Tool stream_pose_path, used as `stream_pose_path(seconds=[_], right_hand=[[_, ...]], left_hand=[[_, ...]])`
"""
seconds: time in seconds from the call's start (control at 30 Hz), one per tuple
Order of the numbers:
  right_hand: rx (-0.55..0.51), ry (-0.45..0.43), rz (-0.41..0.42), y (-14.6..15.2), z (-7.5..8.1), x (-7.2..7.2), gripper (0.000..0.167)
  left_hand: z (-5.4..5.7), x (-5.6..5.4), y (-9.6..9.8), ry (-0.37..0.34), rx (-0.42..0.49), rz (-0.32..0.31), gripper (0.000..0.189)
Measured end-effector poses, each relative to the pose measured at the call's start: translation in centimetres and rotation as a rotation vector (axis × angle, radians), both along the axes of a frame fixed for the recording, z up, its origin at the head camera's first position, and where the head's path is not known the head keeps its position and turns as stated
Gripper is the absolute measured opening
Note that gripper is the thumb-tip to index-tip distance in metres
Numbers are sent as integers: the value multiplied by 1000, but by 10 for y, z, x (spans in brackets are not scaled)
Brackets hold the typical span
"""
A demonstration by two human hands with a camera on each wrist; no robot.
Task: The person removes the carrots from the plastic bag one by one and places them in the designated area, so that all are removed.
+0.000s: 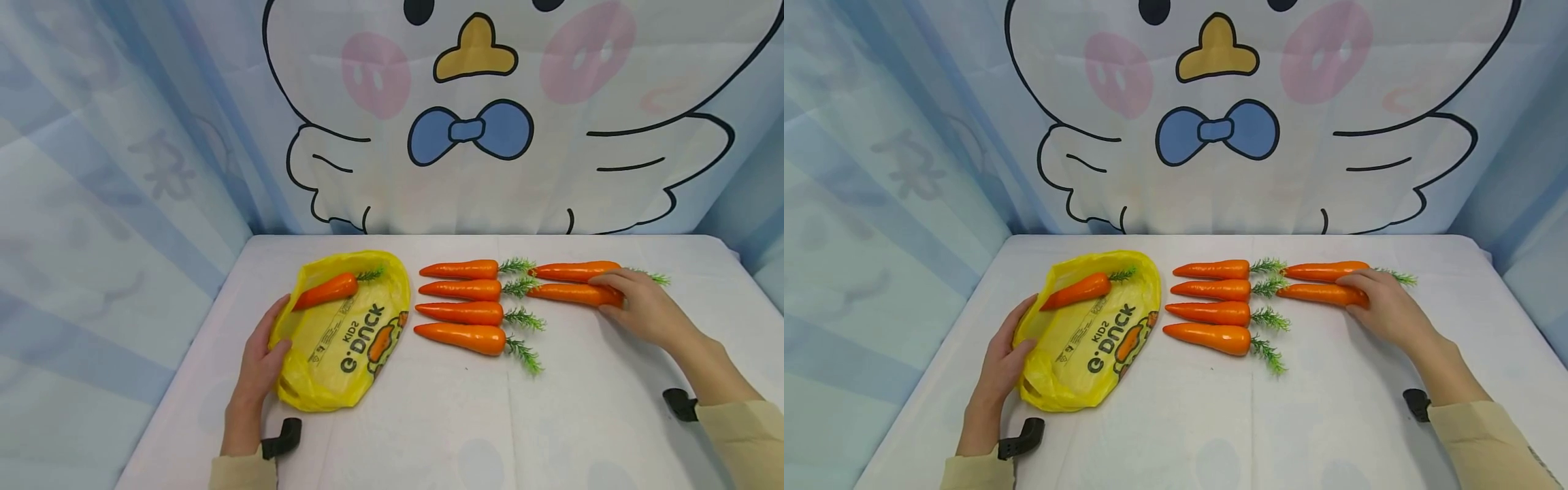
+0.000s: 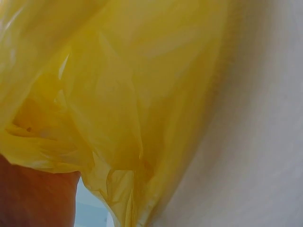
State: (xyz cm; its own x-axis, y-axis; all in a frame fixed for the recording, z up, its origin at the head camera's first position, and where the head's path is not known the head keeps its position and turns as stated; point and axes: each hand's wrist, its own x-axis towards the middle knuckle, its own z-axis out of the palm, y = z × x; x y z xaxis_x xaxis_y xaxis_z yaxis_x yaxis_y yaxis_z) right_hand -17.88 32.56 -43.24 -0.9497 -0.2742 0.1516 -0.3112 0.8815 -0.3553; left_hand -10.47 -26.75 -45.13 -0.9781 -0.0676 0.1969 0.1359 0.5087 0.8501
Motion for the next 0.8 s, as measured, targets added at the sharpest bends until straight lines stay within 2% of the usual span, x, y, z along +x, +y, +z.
stream_pose_path(seconds=[0.23, 0.63, 0.8], right_hand=[[4, -35, -19, -2, 4, 1, 48], [-47, -66, -22, -5, 12, 4, 53], [-54, -53, -19, -7, 13, 4, 52]], left_hand=[[1, 1, 1, -9, 1, 2, 72], [1, 0, -1, 1, -8, 3, 72], [1, 0, 0, -5, -7, 9, 73]])
